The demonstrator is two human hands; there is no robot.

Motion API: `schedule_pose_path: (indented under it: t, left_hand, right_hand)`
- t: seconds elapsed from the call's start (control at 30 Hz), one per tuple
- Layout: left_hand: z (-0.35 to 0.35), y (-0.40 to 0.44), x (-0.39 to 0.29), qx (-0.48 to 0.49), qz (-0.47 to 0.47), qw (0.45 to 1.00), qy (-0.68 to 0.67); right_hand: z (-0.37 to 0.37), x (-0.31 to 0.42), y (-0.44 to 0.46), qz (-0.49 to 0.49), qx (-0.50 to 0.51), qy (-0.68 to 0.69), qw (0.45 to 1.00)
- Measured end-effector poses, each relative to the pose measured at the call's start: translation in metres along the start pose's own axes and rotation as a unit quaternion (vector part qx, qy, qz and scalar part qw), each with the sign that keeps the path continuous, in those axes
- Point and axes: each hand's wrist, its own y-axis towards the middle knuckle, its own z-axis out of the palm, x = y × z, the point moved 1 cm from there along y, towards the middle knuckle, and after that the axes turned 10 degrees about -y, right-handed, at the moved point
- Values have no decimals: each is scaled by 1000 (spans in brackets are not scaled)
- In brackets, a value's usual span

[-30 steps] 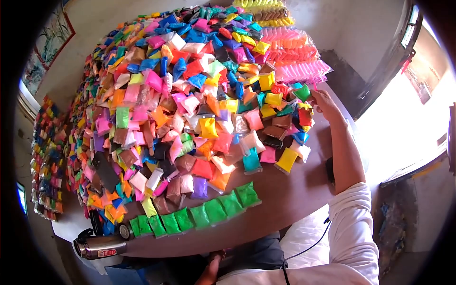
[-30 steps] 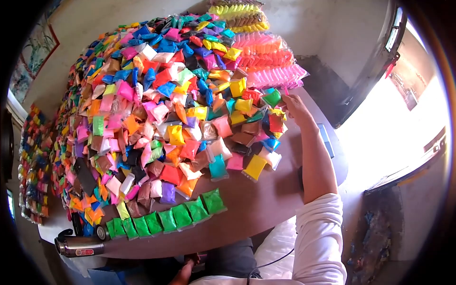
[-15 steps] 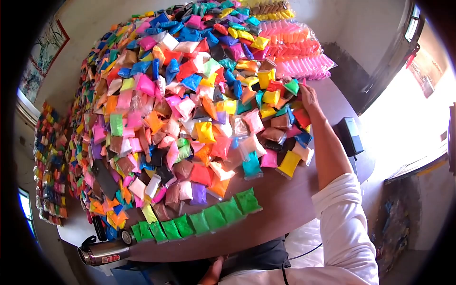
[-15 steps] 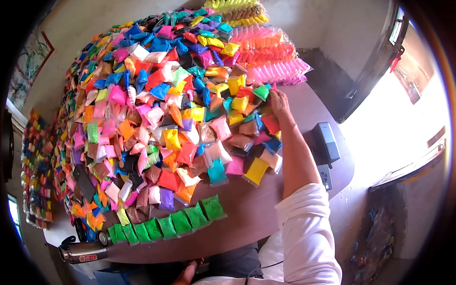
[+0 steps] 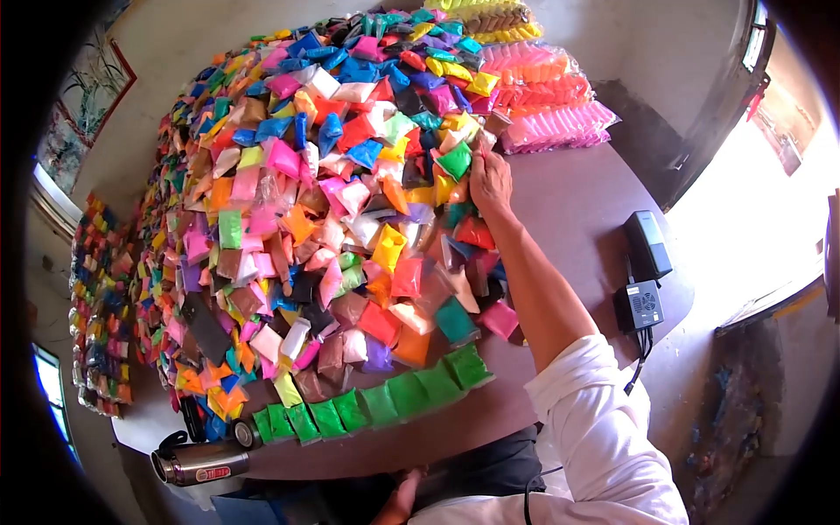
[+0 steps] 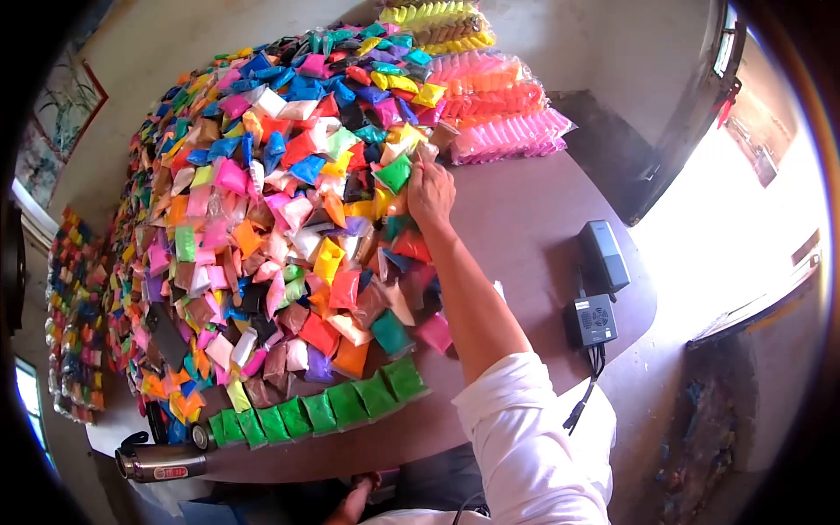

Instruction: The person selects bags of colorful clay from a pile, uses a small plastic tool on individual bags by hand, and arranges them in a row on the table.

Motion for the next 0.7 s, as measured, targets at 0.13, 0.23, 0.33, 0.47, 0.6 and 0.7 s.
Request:
schedule_pose_path:
  t: [0.13, 0.23, 0.33, 0.47, 0.6, 0.7]
  left_hand:
    - [-3, -1, 5, -4, 0, 1000, 3]
    - [-5, -1, 10, -5, 4, 1000, 8]
    - [-3, 4, 14, -1, 15, 1000, 17]
    - [2, 23, 12, 7, 41, 998, 54]
    - [10, 44, 12, 15, 74, 991, 108]
    - [16, 55, 16, 16, 99, 984, 146]
  right_hand:
    - [2, 35, 12, -141, 10, -8, 990]
    - [-20, 70, 23, -194, 136, -12, 971]
    - [-42, 70, 34, -189, 148, 157, 958]
    - [-104, 40, 30, -20, 150, 119, 981]
    - [-152, -15, -14, 81, 107, 117, 984]
    - [-177, -66, -64, 109, 108, 91, 984]
